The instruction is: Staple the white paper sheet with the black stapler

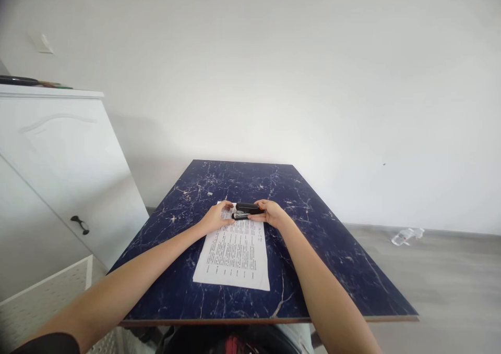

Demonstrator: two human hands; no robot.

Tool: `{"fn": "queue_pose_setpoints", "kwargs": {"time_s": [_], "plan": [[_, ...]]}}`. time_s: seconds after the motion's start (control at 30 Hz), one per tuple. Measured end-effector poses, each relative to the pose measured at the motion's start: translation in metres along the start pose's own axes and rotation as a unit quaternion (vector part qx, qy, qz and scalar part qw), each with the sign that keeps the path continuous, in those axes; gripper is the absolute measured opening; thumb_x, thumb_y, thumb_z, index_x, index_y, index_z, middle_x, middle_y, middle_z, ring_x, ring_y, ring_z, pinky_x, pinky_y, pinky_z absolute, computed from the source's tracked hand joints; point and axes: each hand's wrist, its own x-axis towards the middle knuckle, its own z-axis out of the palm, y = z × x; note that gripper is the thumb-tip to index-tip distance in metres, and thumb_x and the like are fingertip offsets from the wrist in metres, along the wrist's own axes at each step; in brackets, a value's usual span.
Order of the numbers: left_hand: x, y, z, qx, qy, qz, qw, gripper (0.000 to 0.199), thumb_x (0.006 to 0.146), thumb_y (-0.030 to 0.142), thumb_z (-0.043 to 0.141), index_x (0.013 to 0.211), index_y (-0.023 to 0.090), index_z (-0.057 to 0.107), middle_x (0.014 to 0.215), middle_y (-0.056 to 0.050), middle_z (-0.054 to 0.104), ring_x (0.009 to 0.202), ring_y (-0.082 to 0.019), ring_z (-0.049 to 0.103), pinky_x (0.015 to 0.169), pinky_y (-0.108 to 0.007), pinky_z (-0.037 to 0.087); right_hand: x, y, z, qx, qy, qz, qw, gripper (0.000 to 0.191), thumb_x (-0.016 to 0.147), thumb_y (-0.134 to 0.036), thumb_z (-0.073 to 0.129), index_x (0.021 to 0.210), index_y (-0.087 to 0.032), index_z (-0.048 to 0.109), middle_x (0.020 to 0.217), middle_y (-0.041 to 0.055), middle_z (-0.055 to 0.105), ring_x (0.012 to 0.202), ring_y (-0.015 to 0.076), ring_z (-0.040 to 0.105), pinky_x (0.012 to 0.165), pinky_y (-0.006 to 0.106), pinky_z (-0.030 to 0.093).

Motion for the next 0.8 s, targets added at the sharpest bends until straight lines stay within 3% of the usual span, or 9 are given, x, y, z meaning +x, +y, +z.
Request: {"fn": "queue_pose_setpoints", "kwargs": {"time_s": [0.17, 0.3, 0.47, 0.63, 0.8], "plan": [[-0.001, 0.003, -0.002, -0.014, -0.004, -0.01, 1.0, 0.054, 0.072, 0.032, 0.084, 0.119, 0.02, 0.061, 0.125, -0.014, 0.068, 0.118, -0.031, 0.064, 0.104, -0.048, 0.049, 0.001, 0.0, -0.001, -0.006, 0.001, -0.004, 1.0, 0.015, 0.098, -0.008, 0.051, 0.11, -0.012, 0.057, 0.112, 0.0182, 0.068, 0.083, 0.0277, 0.079, 0.078, 0.041, 0.068], [-0.002, 0.005, -0.003, -0.026, -0.001, -0.009, 1.0, 0.05, 0.073, 0.03, 0.083, 0.117, 0.02, 0.063, 0.124, -0.014, 0.068, 0.118, -0.032, 0.064, 0.105, -0.049, 0.047, -0.001, 0.0, 0.0, -0.018, -0.001, -0.013, 1.0, 0.013, 0.099, -0.02, 0.058, 0.108, -0.012, 0.06, 0.11, 0.0175, 0.069, 0.08, 0.0259, 0.078, 0.075, 0.038, 0.068], [-0.003, 0.006, -0.002, -0.015, 0.015, -0.002, 1.0, 0.041, 0.075, 0.027, 0.078, 0.114, 0.02, 0.066, 0.117, -0.012, 0.07, 0.111, -0.031, 0.065, 0.101, -0.048, 0.049, -0.002, 0.002, -0.005, -0.147, -0.038, -0.063, 0.986, 0.04, 0.087, -0.046, 0.076, 0.112, -0.016, 0.067, 0.089, 0.0092, 0.071, 0.054, 0.017, 0.071, 0.054, 0.031, 0.065], [-0.005, 0.01, 0.0, 0.108, 0.046, 0.039, 0.992, 0.018, 0.08, 0.024, 0.072, 0.097, 0.019, 0.073, 0.105, -0.011, 0.07, 0.107, -0.031, 0.062, 0.099, -0.047, 0.046, 0.002, 0.006, -0.011, -0.282, -0.057, -0.131, 0.949, 0.043, 0.072, -0.039, 0.089, 0.104, -0.016, 0.072, 0.064, 0.0001, 0.066, 0.048, 0.0127, 0.063, 0.048, 0.024, 0.06], [-0.005, 0.012, -0.001, 0.119, 0.04, 0.045, 0.991, 0.012, 0.084, 0.026, 0.072, 0.095, 0.021, 0.074, 0.101, -0.008, 0.072, 0.102, -0.029, 0.062, 0.095, -0.044, 0.046, 0.006, 0.008, -0.014, -0.297, -0.055, -0.147, 0.942, 0.044, 0.068, -0.034, 0.089, 0.104, -0.015, 0.073, 0.067, -0.0016, 0.068, 0.044, 0.0099, 0.059, 0.044, 0.023, 0.057]]}}
